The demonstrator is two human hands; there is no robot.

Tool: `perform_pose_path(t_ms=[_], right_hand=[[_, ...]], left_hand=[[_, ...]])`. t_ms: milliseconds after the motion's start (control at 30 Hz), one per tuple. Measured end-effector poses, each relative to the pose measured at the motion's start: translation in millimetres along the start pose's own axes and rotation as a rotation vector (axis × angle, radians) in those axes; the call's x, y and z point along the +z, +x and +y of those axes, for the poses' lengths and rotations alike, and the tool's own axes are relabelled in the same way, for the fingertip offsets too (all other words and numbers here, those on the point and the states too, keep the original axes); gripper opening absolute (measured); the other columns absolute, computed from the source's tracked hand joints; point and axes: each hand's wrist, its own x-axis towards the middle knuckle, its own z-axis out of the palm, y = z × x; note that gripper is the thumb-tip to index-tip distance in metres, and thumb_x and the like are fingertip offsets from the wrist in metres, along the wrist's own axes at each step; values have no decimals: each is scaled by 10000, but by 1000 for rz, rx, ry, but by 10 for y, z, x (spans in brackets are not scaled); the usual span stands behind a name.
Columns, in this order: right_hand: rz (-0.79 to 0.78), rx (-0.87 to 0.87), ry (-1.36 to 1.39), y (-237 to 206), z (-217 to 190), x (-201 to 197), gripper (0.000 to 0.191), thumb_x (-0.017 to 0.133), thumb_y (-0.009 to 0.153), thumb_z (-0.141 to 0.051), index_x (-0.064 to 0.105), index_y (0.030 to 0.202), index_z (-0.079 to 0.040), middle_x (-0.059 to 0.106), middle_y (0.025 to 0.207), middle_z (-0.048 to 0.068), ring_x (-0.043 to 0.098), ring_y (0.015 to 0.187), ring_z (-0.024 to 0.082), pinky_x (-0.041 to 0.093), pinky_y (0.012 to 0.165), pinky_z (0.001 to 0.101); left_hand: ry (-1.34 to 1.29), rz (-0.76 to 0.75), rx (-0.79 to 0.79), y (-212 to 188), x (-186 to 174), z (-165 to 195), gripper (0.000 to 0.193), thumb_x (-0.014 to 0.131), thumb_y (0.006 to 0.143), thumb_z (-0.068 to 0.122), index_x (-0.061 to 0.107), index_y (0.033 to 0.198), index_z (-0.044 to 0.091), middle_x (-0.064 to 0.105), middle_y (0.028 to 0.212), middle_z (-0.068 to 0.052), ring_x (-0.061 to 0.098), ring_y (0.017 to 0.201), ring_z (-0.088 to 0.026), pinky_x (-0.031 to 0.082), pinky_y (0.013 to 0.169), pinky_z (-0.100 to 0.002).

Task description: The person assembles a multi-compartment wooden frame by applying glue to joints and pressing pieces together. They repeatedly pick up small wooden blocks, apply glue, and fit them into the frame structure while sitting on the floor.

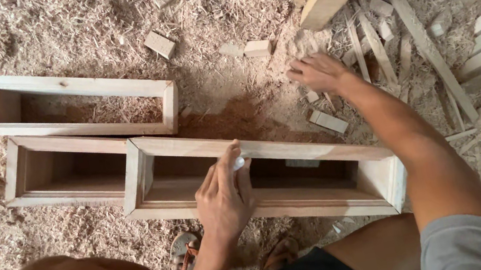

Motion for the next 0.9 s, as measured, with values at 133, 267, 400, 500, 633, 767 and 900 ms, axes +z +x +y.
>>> perform_pose_path(t_ms=[133,267,400,500,633,767,900], right_hand=[[111,120,200,7,41,38,660,484,878,128,526,1453,-193,581,1364,166,676,837,224,602,708,352],[177,446,428,48,151,-59,570,444,999,85,435,1546,-75,520,1426,254,667,718,258,565,478,352],[170,418,383,144,258,-96,604,531,894,80,478,1486,-28,487,1424,284,671,739,268,565,476,329],[331,329,329,238,274,12,454,617,929,-23,608,1382,-53,583,1316,220,669,840,284,586,586,361],[455,291,318,300,247,252,390,582,969,43,724,1294,-120,672,1221,121,684,905,271,614,740,405],[604,202,323,283,291,432,361,578,980,82,741,1254,-86,711,1150,97,694,987,265,609,830,385],[724,95,273,285,318,429,322,625,806,79,730,1076,-61,693,1078,105,684,1023,294,589,891,398]], left_hand=[[9,-2,27,6,20,-48,342,654,943,-24,577,1275,-44,757,1169,-173,781,907,-280,634,796,-362],[5,14,12,24,1,-9,332,669,928,-16,594,1250,-50,758,1161,-163,786,908,-289,633,786,-365],[11,13,6,79,-6,24,315,689,917,-5,616,1219,-50,760,1159,-160,783,915,-294,631,785,-368],[20,29,23,118,-15,31,321,702,922,6,624,1227,-51,754,1166,-158,782,956,-297,631,815,-371],[24,29,19,124,-32,32,312,700,912,7,628,1210,-49,755,1167,-165,779,966,-307,627,823,-377],[46,42,57,108,-27,19,338,684,903,7,618,1227,-59,746,1181,-167,783,974,-309,631,831,-385],[27,27,18,63,-35,-3,294,698,924,9,627,1199,-65,757,1170,-171,785,923,-286,640,782,-367]])
